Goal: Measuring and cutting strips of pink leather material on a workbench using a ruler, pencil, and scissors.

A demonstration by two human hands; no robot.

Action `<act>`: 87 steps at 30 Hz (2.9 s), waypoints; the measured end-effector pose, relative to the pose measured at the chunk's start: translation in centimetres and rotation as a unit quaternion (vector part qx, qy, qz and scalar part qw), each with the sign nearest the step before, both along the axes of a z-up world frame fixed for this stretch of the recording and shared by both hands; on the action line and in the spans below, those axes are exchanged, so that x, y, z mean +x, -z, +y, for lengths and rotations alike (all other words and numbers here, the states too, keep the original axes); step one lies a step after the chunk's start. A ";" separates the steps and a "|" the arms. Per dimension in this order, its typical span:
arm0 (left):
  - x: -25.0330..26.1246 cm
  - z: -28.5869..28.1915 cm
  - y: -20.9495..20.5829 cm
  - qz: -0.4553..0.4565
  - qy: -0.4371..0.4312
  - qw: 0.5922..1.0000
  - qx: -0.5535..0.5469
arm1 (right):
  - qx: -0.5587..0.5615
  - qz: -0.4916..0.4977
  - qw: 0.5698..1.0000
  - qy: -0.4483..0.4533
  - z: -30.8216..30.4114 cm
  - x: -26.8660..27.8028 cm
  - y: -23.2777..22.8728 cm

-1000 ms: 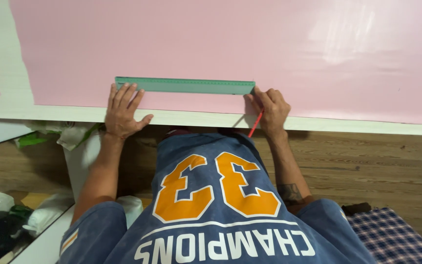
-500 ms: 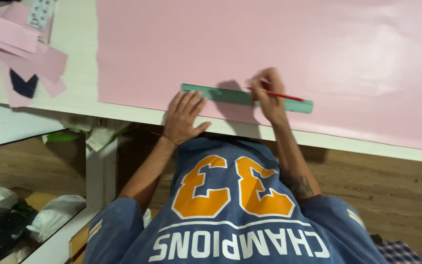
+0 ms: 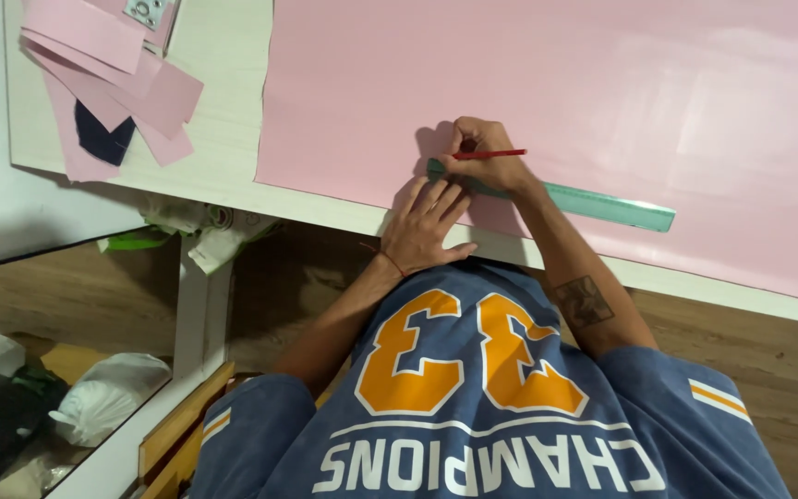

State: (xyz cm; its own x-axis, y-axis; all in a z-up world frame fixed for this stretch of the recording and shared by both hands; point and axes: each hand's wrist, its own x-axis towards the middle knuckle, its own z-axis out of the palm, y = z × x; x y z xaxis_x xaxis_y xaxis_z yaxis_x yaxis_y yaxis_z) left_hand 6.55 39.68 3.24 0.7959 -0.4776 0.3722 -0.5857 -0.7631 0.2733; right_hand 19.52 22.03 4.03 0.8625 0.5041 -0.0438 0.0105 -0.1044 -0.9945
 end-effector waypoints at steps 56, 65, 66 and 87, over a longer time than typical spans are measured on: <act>-0.6 1.0 -0.5 0.082 -0.027 0.996 0.034 | 0.351 0.233 0.888 0.182 -1.8 2.3 -0.4; -0.6 0.9 -1.3 0.082 -0.030 0.996 0.035 | 0.330 0.236 0.894 0.187 -1.9 2.1 -0.6; -0.5 0.8 -1.2 0.083 -0.028 0.996 0.035 | 0.330 0.236 0.894 0.189 -1.7 2.2 -0.1; -0.4 0.9 -1.5 0.082 -0.021 0.996 0.003 | 0.106 0.058 0.991 0.056 -0.3 1.3 -1.0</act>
